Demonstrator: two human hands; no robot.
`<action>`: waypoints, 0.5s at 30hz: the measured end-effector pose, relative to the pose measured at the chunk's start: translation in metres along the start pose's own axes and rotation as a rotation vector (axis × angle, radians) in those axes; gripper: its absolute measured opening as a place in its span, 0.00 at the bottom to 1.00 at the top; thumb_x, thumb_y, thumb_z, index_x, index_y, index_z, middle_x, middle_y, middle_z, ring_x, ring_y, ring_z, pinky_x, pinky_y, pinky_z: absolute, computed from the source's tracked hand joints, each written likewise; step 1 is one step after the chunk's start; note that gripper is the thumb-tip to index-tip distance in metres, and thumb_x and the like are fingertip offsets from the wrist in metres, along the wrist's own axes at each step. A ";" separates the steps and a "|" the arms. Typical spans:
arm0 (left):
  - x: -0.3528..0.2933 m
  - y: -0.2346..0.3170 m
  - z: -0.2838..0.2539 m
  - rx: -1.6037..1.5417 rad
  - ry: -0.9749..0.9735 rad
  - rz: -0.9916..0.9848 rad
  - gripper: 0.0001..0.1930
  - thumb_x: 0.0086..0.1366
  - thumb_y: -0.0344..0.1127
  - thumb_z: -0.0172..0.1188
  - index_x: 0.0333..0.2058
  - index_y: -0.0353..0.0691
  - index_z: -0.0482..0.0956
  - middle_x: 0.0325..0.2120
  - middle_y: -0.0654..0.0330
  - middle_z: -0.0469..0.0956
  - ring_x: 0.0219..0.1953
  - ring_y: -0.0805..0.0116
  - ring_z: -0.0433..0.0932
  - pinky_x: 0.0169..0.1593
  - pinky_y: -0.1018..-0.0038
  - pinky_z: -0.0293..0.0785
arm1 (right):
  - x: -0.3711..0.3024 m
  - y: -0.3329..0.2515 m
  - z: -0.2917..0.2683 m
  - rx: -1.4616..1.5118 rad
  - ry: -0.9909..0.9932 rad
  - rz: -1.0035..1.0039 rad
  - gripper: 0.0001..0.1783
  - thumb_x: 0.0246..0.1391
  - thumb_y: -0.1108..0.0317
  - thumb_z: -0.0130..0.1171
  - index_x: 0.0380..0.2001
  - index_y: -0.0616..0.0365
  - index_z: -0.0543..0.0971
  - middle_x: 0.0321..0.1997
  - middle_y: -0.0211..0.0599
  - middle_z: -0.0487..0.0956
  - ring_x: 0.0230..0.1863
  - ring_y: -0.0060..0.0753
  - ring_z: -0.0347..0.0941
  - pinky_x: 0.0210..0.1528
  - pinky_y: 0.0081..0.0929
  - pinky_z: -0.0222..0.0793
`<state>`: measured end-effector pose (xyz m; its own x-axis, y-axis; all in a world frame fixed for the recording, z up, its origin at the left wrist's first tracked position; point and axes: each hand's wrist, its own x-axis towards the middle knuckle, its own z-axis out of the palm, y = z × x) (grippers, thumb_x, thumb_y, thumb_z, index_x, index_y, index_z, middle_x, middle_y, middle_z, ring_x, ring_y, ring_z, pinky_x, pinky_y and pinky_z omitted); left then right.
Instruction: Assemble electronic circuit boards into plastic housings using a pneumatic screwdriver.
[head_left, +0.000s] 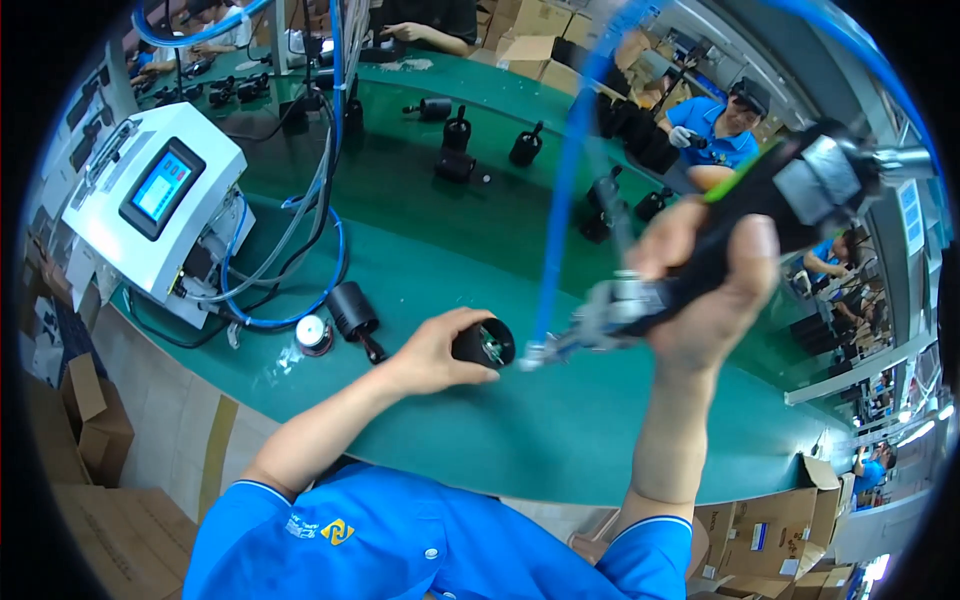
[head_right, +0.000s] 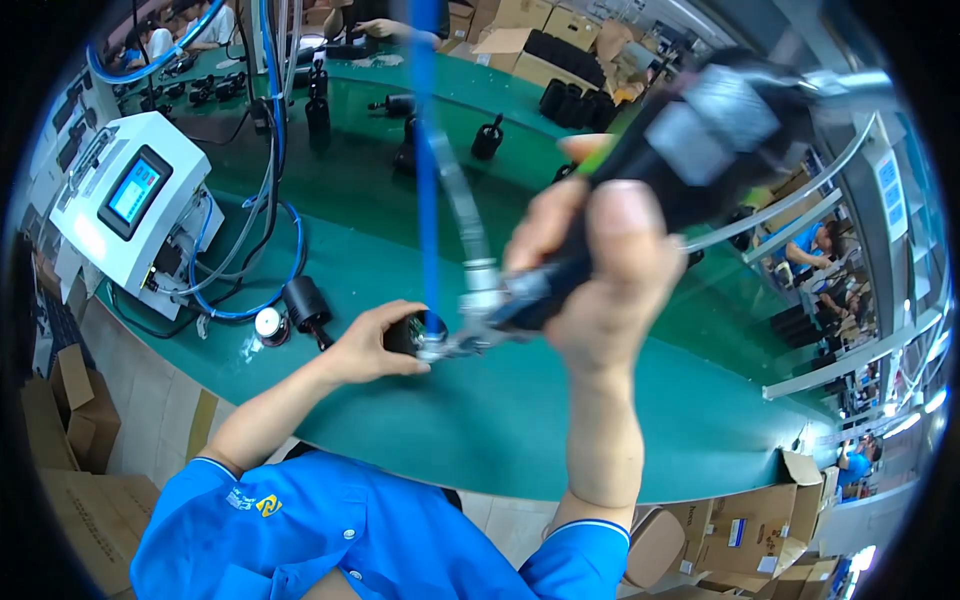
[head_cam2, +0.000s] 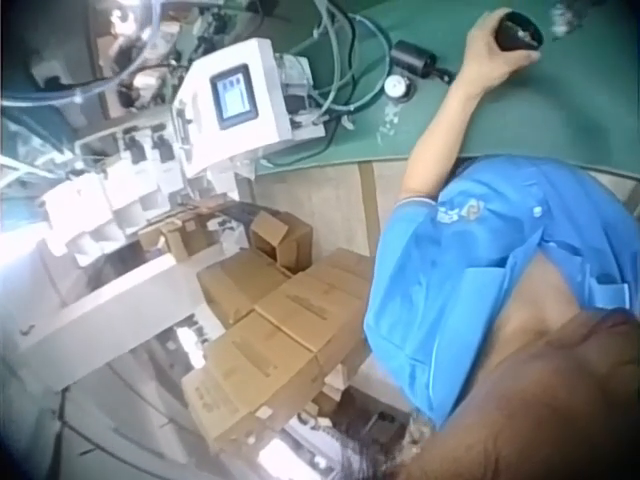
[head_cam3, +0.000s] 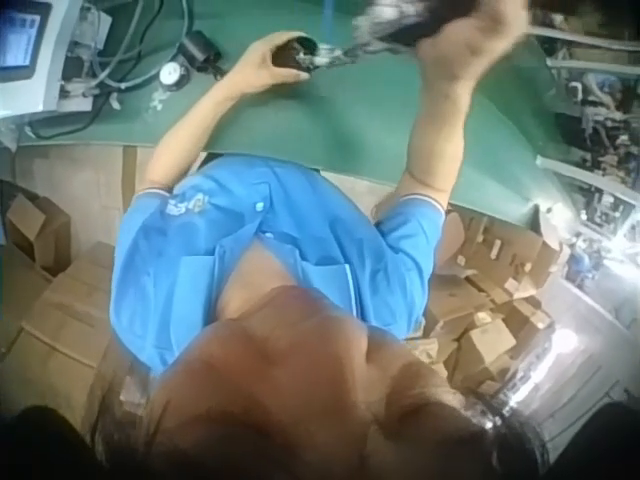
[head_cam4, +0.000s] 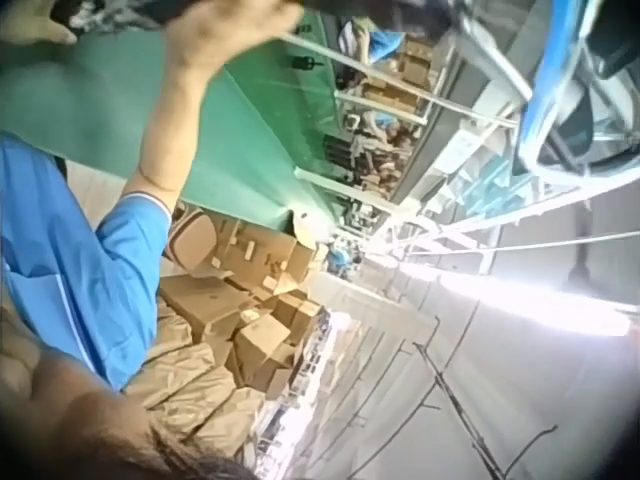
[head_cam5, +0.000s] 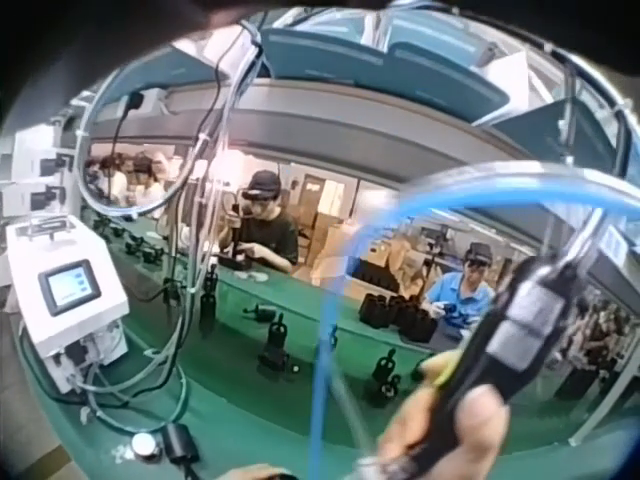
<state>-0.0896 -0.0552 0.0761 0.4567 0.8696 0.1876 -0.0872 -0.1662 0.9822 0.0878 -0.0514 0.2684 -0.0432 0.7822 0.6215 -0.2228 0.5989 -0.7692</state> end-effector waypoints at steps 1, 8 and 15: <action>0.013 0.000 -0.006 0.190 0.000 0.036 0.30 0.42 0.28 0.66 0.48 0.35 0.67 0.42 0.56 0.70 0.42 0.62 0.70 0.48 0.72 0.65 | 0.006 -0.011 -0.015 -0.010 -0.004 -0.012 0.26 0.54 0.49 0.44 0.44 0.62 0.65 0.14 0.30 0.66 0.10 0.22 0.62 0.12 0.15 0.58; 0.139 -0.037 -0.024 1.124 -0.016 0.146 0.23 0.43 0.27 0.61 0.42 0.37 0.68 0.43 0.51 0.64 0.42 0.52 0.67 0.44 0.65 0.67 | 0.004 -0.031 -0.078 -0.047 0.022 0.044 0.28 0.47 0.52 0.52 0.43 0.68 0.65 0.12 0.35 0.68 0.09 0.23 0.63 0.11 0.15 0.58; 0.294 -0.102 -0.024 1.953 -0.026 0.464 0.10 0.53 0.33 0.52 0.35 0.39 0.70 0.30 0.53 0.73 0.38 0.56 0.70 0.41 0.64 0.65 | 0.012 -0.017 -0.105 -0.229 0.120 0.043 0.30 0.46 0.53 0.54 0.43 0.69 0.64 0.12 0.35 0.67 0.08 0.23 0.62 0.09 0.15 0.58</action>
<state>0.0323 0.2290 0.0311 0.6988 0.6175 0.3611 0.7097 -0.5353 -0.4580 0.1936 -0.0342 0.2733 0.0708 0.8146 0.5757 0.0035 0.5769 -0.8168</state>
